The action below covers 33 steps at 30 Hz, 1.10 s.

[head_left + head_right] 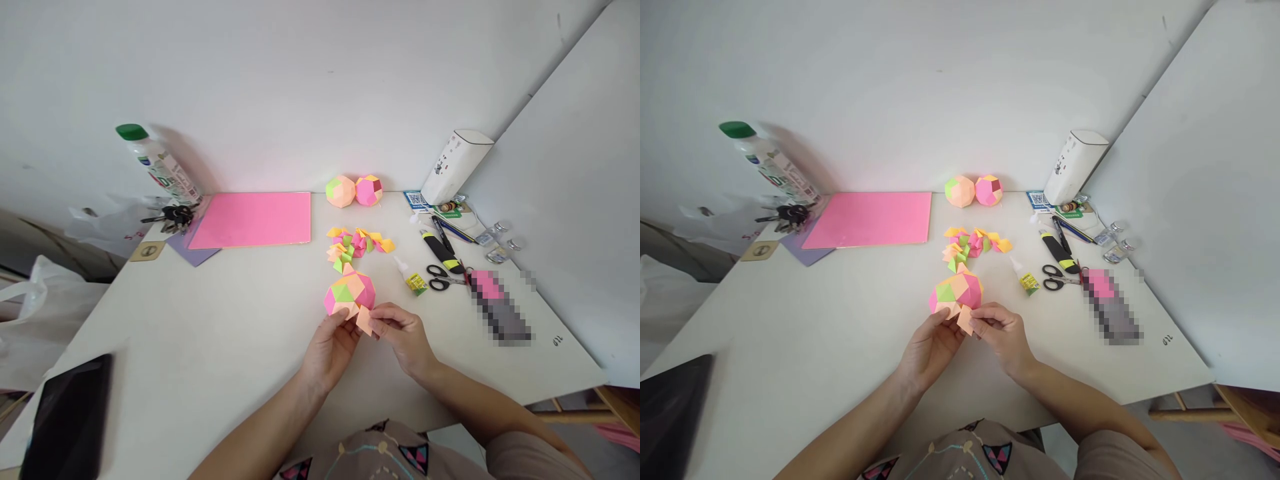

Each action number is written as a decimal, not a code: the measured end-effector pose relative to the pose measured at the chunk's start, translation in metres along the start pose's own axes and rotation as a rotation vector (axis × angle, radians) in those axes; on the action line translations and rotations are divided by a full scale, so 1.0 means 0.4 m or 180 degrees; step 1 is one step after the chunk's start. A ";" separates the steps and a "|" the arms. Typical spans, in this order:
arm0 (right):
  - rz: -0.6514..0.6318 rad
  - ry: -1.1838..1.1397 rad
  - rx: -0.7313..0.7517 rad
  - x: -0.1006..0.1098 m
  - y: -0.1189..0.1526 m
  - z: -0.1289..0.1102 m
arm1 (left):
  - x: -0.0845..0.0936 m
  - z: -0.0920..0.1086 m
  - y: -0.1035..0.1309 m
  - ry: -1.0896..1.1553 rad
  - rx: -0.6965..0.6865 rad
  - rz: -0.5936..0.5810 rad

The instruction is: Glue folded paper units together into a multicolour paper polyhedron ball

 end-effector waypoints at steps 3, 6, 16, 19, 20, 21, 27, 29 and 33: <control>0.0010 -0.0008 -0.0003 0.000 0.000 -0.001 | 0.000 0.002 0.000 -0.0002 -0.0033 -0.0008; -0.0002 -0.0018 -0.0005 0.000 0.001 -0.002 | 0.000 0.003 -0.002 0.0003 -0.0051 -0.0016; -0.0015 -0.0021 0.0003 -0.005 0.001 0.001 | -0.006 -0.006 0.000 -0.0136 -0.0001 -0.0082; -0.0002 -0.0015 -0.0008 -0.007 0.002 0.001 | -0.009 -0.007 0.001 -0.0146 0.0015 -0.0110; 0.0007 -0.0010 -0.0012 -0.007 0.002 0.001 | -0.009 -0.008 0.001 -0.0149 0.0025 -0.0116; 0.0015 -0.0007 -0.0014 -0.007 0.002 0.001 | -0.010 -0.009 0.001 -0.0150 0.0033 -0.0121; 0.0047 -0.0015 0.0084 -0.008 0.002 -0.004 | -0.009 -0.013 0.002 -0.0136 0.0044 -0.0114; 0.0061 -0.0001 0.0117 -0.007 0.002 -0.005 | -0.008 -0.014 0.003 -0.0132 0.0041 -0.0102; 0.0045 0.0018 0.0133 -0.010 0.003 -0.004 | -0.006 -0.010 0.004 -0.0222 -0.0042 -0.0055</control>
Point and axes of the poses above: each hand's wrist, its own y-axis away from the middle knuckle, its own x-axis out of the back of the hand, z = x × y, the point moved 8 cm from there along -y, towards the middle knuckle, and after that the axes turned 12 degrees about y, right-handed, at the moved point
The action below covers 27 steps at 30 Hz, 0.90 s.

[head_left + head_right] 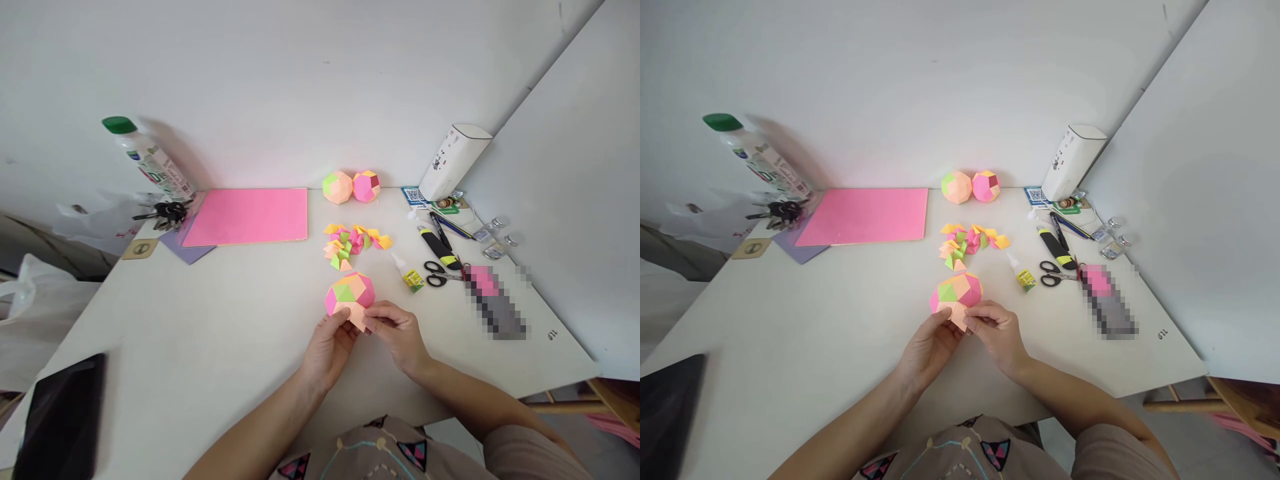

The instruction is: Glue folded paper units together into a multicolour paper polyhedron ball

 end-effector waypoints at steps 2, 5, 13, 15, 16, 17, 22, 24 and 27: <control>-0.0005 0.0015 -0.0025 -0.001 0.001 0.002 | 0.002 0.003 -0.001 -0.0052 -0.0057 0.0052; 0.0012 0.0055 -0.0180 0.003 -0.002 0.010 | 0.007 0.003 -0.005 -0.0062 -0.0092 0.0088; 0.0067 -0.0271 -0.0767 0.021 -0.017 0.043 | 0.012 -0.019 -0.006 -0.0121 0.0083 -0.0207; 0.0031 -0.0270 -0.0788 0.018 -0.015 0.045 | 0.015 -0.018 -0.006 -0.0112 0.0054 -0.0168; 0.0010 -0.0248 -0.0788 0.016 -0.013 0.045 | 0.017 -0.018 -0.006 -0.0118 0.0040 -0.0133; -0.0022 -0.0218 -0.0784 0.013 -0.011 0.045 | 0.018 -0.017 -0.006 -0.0127 0.0022 -0.0094; -0.0131 -0.0025 -0.0741 0.003 -0.004 0.044 | 0.011 -0.008 -0.004 -0.0227 -0.0073 -0.0048; -0.0118 0.0035 -0.0698 0.004 -0.003 0.041 | 0.011 -0.005 -0.004 -0.0224 -0.0089 -0.0010; -0.0110 0.0107 -0.0603 0.003 -0.003 0.034 | 0.021 -0.002 -0.007 -0.0130 -0.0128 0.0120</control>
Point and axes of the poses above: each hand's wrist, its own y-axis away from the middle knuckle, its own x-axis out of the back of the hand, z = x × y, the point moved 8 cm from there along -y, towards the middle knuckle, and after that the axes turned 12 degrees about y, right-handed, at the moved point
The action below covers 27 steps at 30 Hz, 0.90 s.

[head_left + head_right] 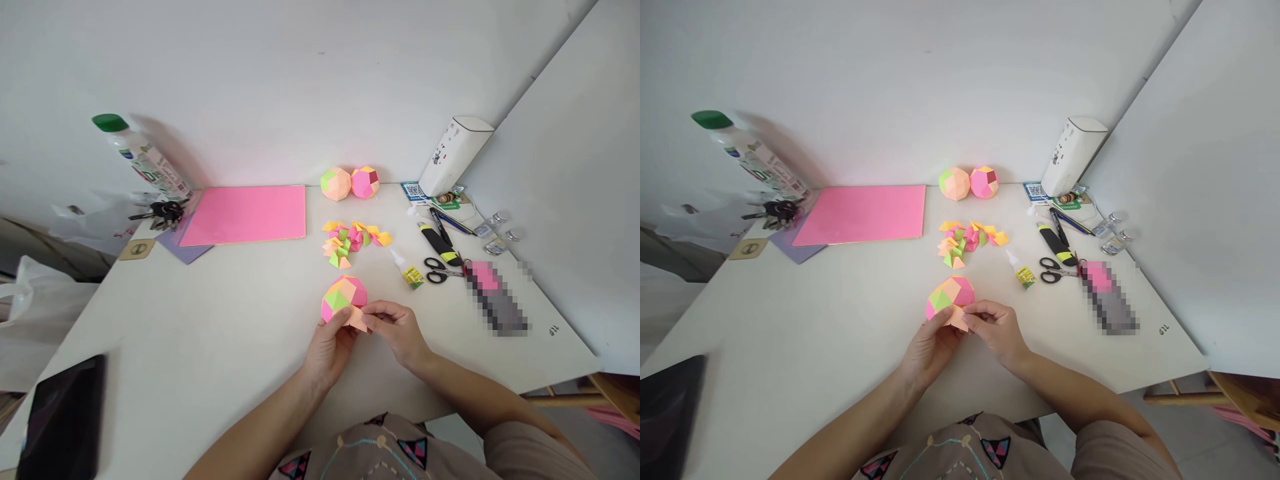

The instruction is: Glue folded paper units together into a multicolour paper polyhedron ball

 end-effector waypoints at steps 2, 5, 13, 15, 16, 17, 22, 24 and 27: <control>0.0006 0.0010 0.0043 -0.002 0.001 -0.003 | 0.004 0.000 -0.002 0.0045 -0.0007 0.0024; 0.0038 -0.0026 0.0032 -0.003 0.003 -0.002 | 0.007 -0.001 -0.002 0.0090 -0.0013 0.0018; 0.0129 -0.0011 -0.0019 0.003 0.004 0.004 | 0.011 -0.002 -0.004 0.0135 -0.0054 0.0131; 0.0114 -0.0005 -0.0008 0.002 0.005 0.002 | 0.012 -0.002 -0.003 0.0137 -0.0055 0.0144; 0.0109 -0.0007 -0.0009 0.002 0.005 0.001 | 0.012 -0.002 -0.003 0.0137 -0.0057 0.0153; 0.0106 -0.0012 -0.0014 0.001 0.005 0.000 | 0.012 -0.002 -0.002 0.0134 -0.0057 0.0166; 0.0123 -0.0085 -0.0087 -0.001 0.005 0.001 | 0.004 -0.003 0.001 0.0051 -0.0036 0.0118; 0.0138 -0.0127 -0.0129 0.000 0.005 0.004 | 0.000 -0.005 0.002 0.0002 -0.0021 0.0046; 0.0157 -0.0209 -0.0196 0.003 0.005 0.011 | -0.001 -0.008 0.004 -0.0040 0.0005 -0.0042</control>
Point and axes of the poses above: each hand's wrist, its own y-axis away from the middle knuckle, its own x-axis out of the back of the hand, z = x × y, the point moved 8 cm from there along -y, towards the middle knuckle, and after that the axes turned 12 degrees about y, right-handed, at the moved point
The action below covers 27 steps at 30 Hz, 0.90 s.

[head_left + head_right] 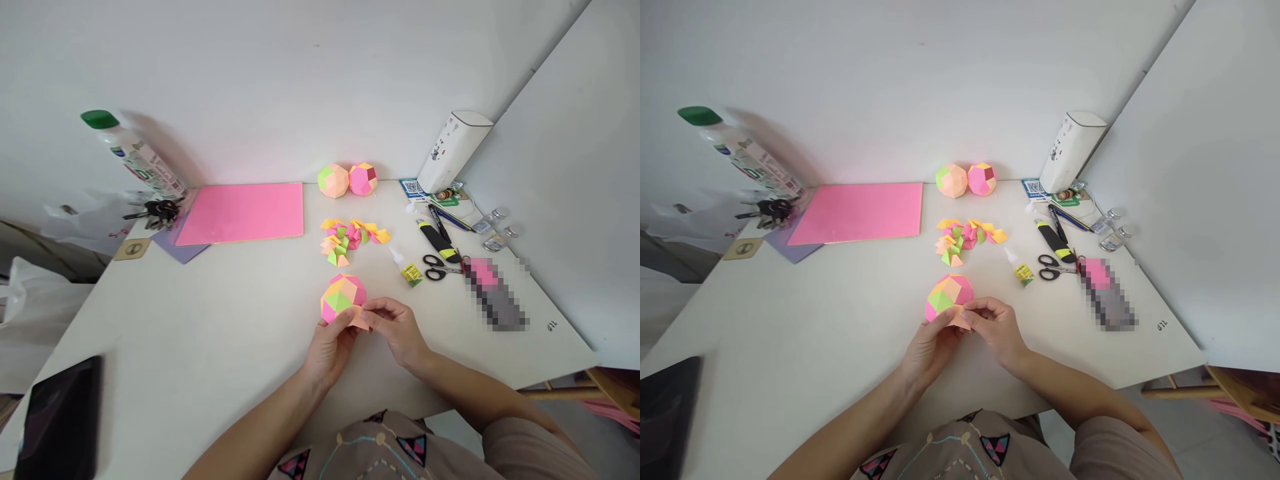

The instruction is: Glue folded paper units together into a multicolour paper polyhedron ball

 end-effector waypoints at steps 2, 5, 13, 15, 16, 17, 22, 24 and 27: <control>0.0000 -0.0061 -0.0050 0.001 -0.001 0.005 | 0.000 -0.003 0.001 -0.0024 0.0023 -0.0039; 0.0021 -0.0135 -0.0108 0.003 -0.001 0.009 | 0.002 -0.006 0.003 -0.0034 0.0025 -0.0049; 0.0086 -0.0128 -0.0066 0.007 0.005 0.005 | 0.007 -0.013 0.002 -0.0140 0.0034 -0.0030; 0.0037 -0.0185 -0.0120 0.002 0.007 0.008 | 0.012 -0.013 0.000 -0.0155 0.0011 -0.0020; 0.0020 -0.0230 -0.0164 0.000 0.007 0.011 | 0.014 -0.014 -0.001 -0.0161 0.0008 -0.0004; 0.0007 -0.0280 -0.0209 -0.002 0.008 0.014 | 0.017 -0.015 -0.001 -0.0171 0.0012 0.0021; -0.0107 -0.0438 -0.0342 -0.005 0.000 0.022 | 0.019 -0.028 0.003 -0.0357 0.0107 0.0089; -0.0150 -0.0377 -0.0381 0.002 -0.008 0.022 | 0.012 -0.038 0.007 -0.0427 0.0276 0.0046; -0.0025 -0.0242 -0.0381 0.031 -0.024 0.013 | 0.010 -0.047 0.011 -0.0465 0.0566 0.0096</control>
Point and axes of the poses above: each hand's wrist, its own y-axis away from the middle knuckle, its own x-axis out of the back of the hand, z = x × y, the point moved 8 cm from there along -y, towards the middle knuckle, and after that the axes turned 12 degrees about y, right-handed, at the moved point
